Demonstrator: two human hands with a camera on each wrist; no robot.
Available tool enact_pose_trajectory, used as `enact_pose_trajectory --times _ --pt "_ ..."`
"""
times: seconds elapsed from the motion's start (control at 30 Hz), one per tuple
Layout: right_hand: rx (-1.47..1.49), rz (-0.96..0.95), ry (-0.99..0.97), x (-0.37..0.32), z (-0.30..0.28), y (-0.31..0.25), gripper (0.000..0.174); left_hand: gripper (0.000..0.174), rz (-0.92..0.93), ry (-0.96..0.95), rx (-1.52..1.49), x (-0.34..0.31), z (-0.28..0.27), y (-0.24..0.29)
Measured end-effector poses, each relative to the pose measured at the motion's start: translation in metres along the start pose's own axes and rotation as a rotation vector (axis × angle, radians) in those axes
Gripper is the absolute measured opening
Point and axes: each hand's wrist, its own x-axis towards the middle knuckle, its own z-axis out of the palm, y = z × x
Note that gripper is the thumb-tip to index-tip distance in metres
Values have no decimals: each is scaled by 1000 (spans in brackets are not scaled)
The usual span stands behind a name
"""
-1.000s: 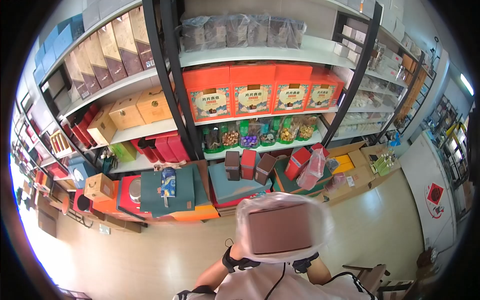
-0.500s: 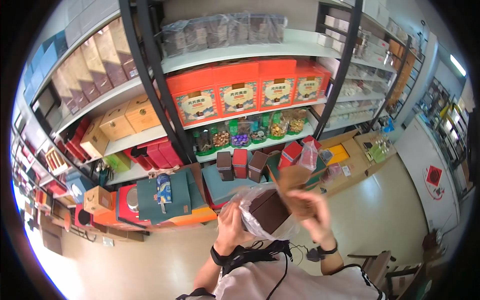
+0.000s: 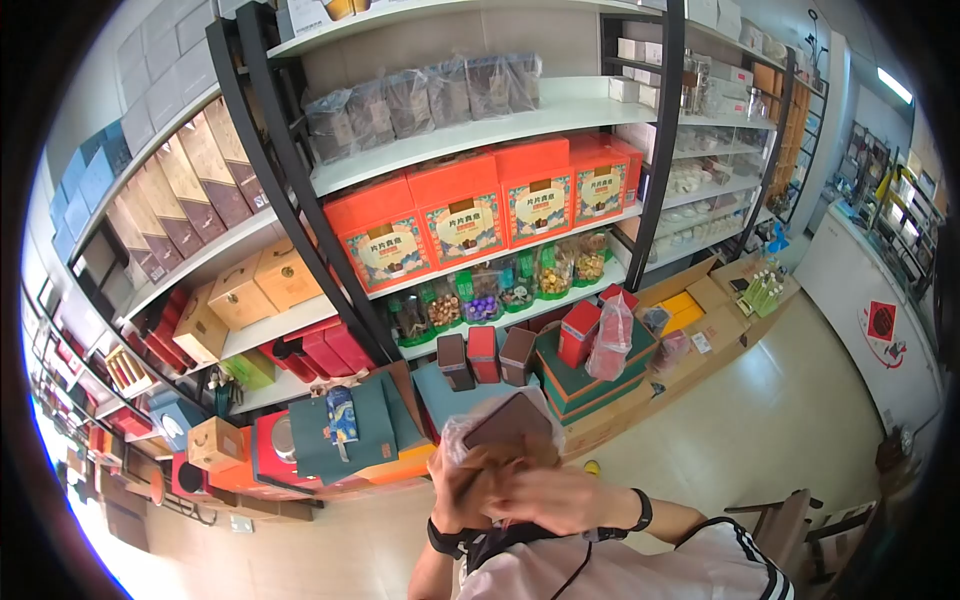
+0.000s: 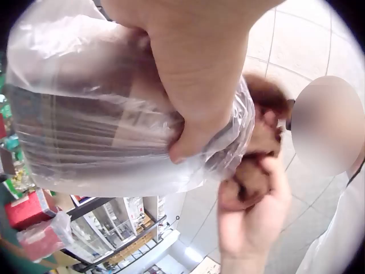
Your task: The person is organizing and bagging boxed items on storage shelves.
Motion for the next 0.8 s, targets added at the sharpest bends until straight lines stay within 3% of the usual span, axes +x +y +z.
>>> enact_pose_trajectory --times 0.03,0.07,0.1,0.17,0.2,0.27,0.3,0.37,0.4,0.47,0.5,0.57,0.6,0.77,0.8 --pt "-42 37 95 -7 -3 9 31 66 244 126 618 9 -1 6" --pt "-113 140 245 -11 -11 14 23 73 58 261 312 10 4 27" --pt "-115 130 248 -15 -17 21 23 73 67 265 316 7 6 16" --pt "114 544 560 -22 -26 37 24 82 -96 501 -180 8 10 3" --pt "113 539 561 -28 -22 45 24 87 -230 562 -346 4 10 3" --pt "503 859 411 -53 -1 51 31 70 -261 620 -685 11 18 -13" --pt "639 1030 291 -62 9 47 46 67 -330 664 -829 19 28 -11" --pt "404 802 159 -71 34 56 61 69 -374 630 -973 31 51 -4" --pt "398 797 165 -74 38 55 61 71 -422 600 -1113 37 64 1" --pt "757 988 422 -72 36 51 72 76 -404 466 -1125 44 89 7" --pt "750 981 430 -70 33 55 72 75 -383 403 -1125 47 100 8" --pt "967 897 917 -72 22 64 76 81 -438 187 -1157 49 113 -5" --pt "1100 989 995 -88 18 78 86 80 -368 271 -965 56 126 2" --pt "773 923 869 -80 -79 106 97 86 -288 291 -1040 87 109 -35" --pt "658 900 803 -74 -101 116 100 89 -267 227 -912 97 99 -41"
